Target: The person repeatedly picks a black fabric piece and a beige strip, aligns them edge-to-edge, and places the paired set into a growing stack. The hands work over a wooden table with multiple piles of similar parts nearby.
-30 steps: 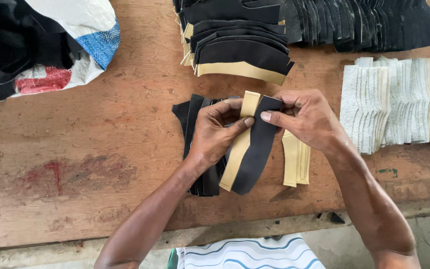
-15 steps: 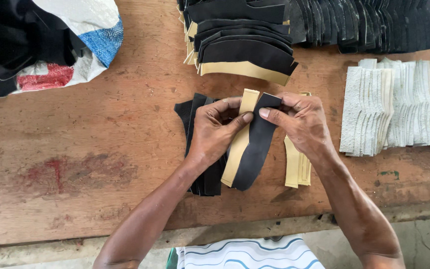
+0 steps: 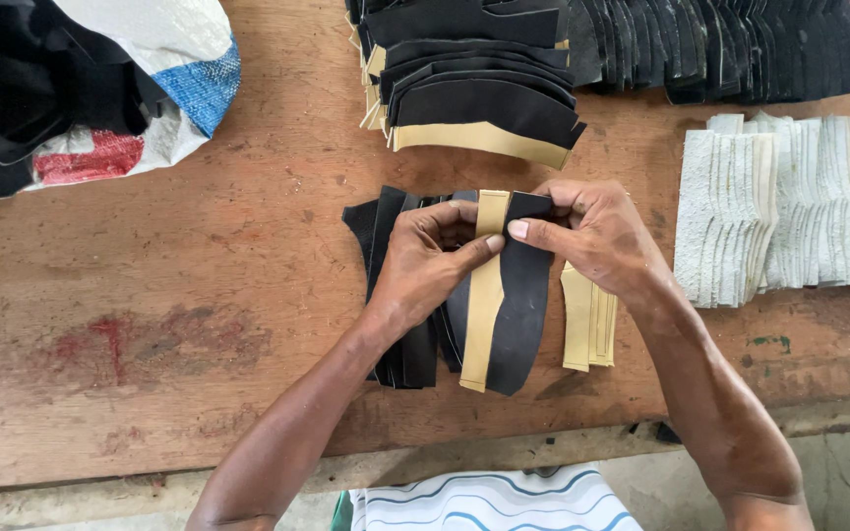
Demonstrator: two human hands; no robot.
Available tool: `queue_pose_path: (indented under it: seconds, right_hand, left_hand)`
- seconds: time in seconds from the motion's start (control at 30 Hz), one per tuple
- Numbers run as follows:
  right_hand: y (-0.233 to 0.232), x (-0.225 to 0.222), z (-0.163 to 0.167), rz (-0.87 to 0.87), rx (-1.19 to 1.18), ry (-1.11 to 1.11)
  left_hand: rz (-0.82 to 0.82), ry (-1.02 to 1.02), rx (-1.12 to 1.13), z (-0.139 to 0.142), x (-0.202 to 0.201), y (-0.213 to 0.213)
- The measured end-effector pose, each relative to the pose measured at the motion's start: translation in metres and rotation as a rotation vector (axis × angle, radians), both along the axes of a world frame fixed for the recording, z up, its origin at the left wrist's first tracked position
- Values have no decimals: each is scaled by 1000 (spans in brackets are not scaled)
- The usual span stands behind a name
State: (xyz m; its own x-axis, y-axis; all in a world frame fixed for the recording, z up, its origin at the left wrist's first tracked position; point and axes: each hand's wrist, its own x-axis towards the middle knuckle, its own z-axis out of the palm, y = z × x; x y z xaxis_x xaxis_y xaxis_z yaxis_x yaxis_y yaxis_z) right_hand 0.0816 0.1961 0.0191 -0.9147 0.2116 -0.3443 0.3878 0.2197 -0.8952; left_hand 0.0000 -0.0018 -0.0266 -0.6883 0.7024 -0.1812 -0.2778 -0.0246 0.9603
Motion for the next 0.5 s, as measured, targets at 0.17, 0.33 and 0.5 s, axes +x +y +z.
queue_pose_path:
  seconds: [0.17,0.33,0.5]
  right_hand:
    - [1,-2,3,14,-41,46]
    - [-4,2,6,-34,63,7]
    - [-5,3,10,-3,38,90]
  left_hand:
    - [23,-11,54,-5,-1,-1]
    - [56,-259,192,-11,-1,0]
    - [65,-262,111,-11,-2,2]
